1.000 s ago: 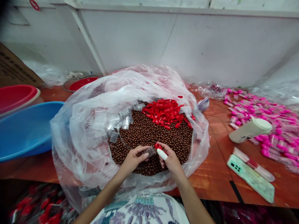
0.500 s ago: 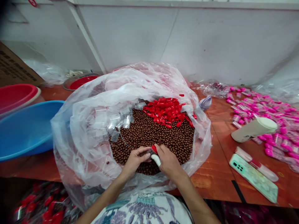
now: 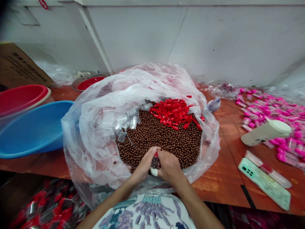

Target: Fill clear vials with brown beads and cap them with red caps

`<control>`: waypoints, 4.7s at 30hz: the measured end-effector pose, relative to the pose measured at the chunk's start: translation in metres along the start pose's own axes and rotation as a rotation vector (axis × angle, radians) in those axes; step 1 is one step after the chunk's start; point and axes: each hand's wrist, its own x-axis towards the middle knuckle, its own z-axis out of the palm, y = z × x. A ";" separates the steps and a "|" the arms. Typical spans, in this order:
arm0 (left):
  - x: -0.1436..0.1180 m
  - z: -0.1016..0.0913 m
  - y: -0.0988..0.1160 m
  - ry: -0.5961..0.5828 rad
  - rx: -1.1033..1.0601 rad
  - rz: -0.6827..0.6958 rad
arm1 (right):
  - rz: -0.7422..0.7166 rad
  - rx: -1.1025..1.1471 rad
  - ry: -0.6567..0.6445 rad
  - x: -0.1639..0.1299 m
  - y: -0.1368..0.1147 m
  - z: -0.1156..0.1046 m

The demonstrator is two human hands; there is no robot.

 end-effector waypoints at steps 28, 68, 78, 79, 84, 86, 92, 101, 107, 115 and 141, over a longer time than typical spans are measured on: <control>0.002 -0.001 0.000 0.013 -0.205 -0.123 | -0.065 -0.032 0.062 -0.005 0.001 0.001; 0.045 -0.115 0.066 0.135 0.744 0.164 | 0.182 -0.280 0.175 0.050 0.095 -0.015; 0.104 -0.050 0.021 0.099 0.478 0.076 | 0.225 -0.305 0.255 0.016 0.092 -0.018; 0.107 -0.046 0.019 0.090 0.453 0.062 | 0.220 -0.299 0.252 0.016 0.092 -0.017; 0.110 -0.033 0.014 0.062 0.325 -0.009 | 0.213 -0.289 0.218 0.029 0.090 -0.013; 0.108 -0.031 0.014 0.061 0.276 -0.029 | 0.196 -0.292 0.196 0.034 0.090 -0.013; 0.103 -0.026 0.013 0.047 0.159 -0.079 | 0.166 -0.334 0.167 0.043 0.092 -0.014; 0.101 -0.029 0.012 0.002 -0.010 -0.161 | 0.288 0.012 0.320 0.032 0.093 -0.013; 0.091 -0.030 0.015 -0.100 -0.155 -0.242 | 0.434 0.364 0.378 0.021 0.080 -0.010; 0.061 -0.022 0.022 -0.239 -0.406 -0.241 | 0.472 0.706 0.321 0.021 0.062 -0.016; 0.028 -0.013 0.012 -0.130 -0.305 -0.100 | 0.084 0.336 0.175 0.009 0.040 -0.023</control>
